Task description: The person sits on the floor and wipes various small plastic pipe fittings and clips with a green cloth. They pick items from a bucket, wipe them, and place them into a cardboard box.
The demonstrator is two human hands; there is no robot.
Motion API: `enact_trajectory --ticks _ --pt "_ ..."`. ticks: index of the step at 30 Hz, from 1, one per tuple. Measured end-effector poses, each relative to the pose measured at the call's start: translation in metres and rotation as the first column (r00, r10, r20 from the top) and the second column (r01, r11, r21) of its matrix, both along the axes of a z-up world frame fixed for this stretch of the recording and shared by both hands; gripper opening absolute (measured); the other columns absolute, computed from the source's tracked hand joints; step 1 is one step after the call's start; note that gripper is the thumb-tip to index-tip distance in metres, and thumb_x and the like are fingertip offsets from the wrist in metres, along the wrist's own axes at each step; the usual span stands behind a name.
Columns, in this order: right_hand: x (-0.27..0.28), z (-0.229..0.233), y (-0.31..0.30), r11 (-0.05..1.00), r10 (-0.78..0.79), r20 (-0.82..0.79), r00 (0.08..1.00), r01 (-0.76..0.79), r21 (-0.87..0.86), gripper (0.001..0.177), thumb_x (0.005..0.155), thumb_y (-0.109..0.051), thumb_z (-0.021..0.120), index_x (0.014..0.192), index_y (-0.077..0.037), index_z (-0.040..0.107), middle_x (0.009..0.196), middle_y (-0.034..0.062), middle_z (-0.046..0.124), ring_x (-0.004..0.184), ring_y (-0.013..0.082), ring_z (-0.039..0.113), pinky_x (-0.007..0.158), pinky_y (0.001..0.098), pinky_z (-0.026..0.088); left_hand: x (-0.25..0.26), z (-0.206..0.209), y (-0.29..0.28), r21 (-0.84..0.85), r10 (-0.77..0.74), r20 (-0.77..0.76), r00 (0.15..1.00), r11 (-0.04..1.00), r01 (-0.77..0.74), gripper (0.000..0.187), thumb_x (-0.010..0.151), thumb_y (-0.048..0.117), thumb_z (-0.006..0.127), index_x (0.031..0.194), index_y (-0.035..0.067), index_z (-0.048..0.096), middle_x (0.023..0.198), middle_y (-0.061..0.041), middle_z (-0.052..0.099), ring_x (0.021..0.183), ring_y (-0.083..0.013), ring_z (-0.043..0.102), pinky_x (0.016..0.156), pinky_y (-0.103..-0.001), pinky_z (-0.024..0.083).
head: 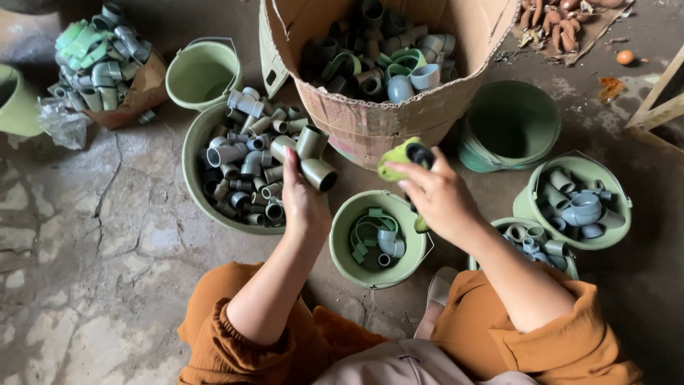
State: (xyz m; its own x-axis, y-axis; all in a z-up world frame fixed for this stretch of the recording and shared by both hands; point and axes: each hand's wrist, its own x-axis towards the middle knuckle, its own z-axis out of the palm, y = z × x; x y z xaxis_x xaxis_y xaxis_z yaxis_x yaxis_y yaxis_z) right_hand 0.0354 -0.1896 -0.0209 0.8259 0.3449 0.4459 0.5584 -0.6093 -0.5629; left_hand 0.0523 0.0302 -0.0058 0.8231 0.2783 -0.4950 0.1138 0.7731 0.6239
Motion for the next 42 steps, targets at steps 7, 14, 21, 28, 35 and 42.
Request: enact_trajectory --ticks 7,14,21,28,35,42 --pt "0.013 0.007 -0.024 0.947 -0.31 -0.244 0.919 0.322 0.007 0.033 0.096 -0.021 0.071 0.127 -0.033 0.073 0.122 0.0209 0.06 0.112 0.0412 0.067 0.094 0.049 0.055 0.012 0.037 -0.012 0.562 -0.083 0.503 0.86 0.788 -0.252 0.033 0.1 0.016 0.072 0.13 0.011 0.061 0.12 -0.006 0.07 0.111 -0.0107 0.063 0.108 -0.036 0.05" --pt "0.024 0.013 -0.03 0.957 -0.274 -0.226 0.935 0.289 0.034 0.034 0.097 -0.014 0.07 0.131 -0.014 0.072 0.124 0.0265 0.056 0.106 0.0428 0.061 0.079 0.043 0.056 0.08 0.073 -0.028 0.892 -0.411 0.429 0.804 0.05 -0.45 0.044 0.083 0.02 0.083 0.123 0.02 0.062 0.116 -0.006 0.056 0.107 -0.0262 0.065 0.092 -0.037 0.049" --pt "0.024 0.021 -0.038 0.95 -0.301 -0.262 0.917 0.311 -0.003 0.037 0.101 -0.017 0.067 0.138 -0.016 0.069 0.099 0.0166 0.054 0.079 0.0293 0.056 0.071 0.0375 0.049 0.136 -0.015 -0.026 0.841 -0.312 -0.069 0.948 -0.529 -0.113 0.046 0.086 0.055 0.069 0.09 0.011 0.058 0.091 -0.008 0.064 0.095 -0.0312 0.063 0.103 -0.044 0.03" --pt "0.025 0.023 -0.042 0.957 -0.271 -0.222 0.937 0.286 0.04 0.036 0.102 -0.013 0.067 0.138 -0.016 0.069 0.1 0.0147 0.051 0.067 0.0221 0.054 0.069 0.0337 0.05 0.064 -0.029 -0.045 0.811 -0.32 0.188 0.929 -0.483 -0.331 0.069 0.108 0.061 0.041 0.152 0.009 0.039 0.158 -0.016 0.039 0.153 -0.0345 0.035 0.133 -0.054 0.021" --pt "0.027 0.02 -0.048 0.96 -0.266 -0.144 0.953 0.275 0.047 0.036 0.102 -0.007 0.07 0.137 -0.014 0.069 0.103 0.015 0.052 0.066 0.0211 0.053 0.068 0.0335 0.052 0.002 -0.182 -0.065 0.89 -0.776 -0.102 0.622 -0.351 -0.291 0.018 0.087 0.012 0.07 0.098 -0.002 0.066 0.09 -0.015 0.064 0.081 -0.035 0.06 0.076 -0.051 0.046" --pt "0.03 0.017 -0.045 0.949 -0.305 -0.193 0.932 0.315 0.023 0.034 0.101 -0.011 0.069 0.135 -0.016 0.07 0.101 0.013 0.053 0.065 0.0214 0.057 0.066 0.0334 0.052 -0.025 -0.331 -0.109 0.477 -0.421 -0.878 0.23 -0.722 0.501 0.059 0.103 0.019 0.043 0.159 0.009 0.029 0.149 -0.016 0.037 0.125 -0.0353 0.047 0.097 -0.05 0.047"
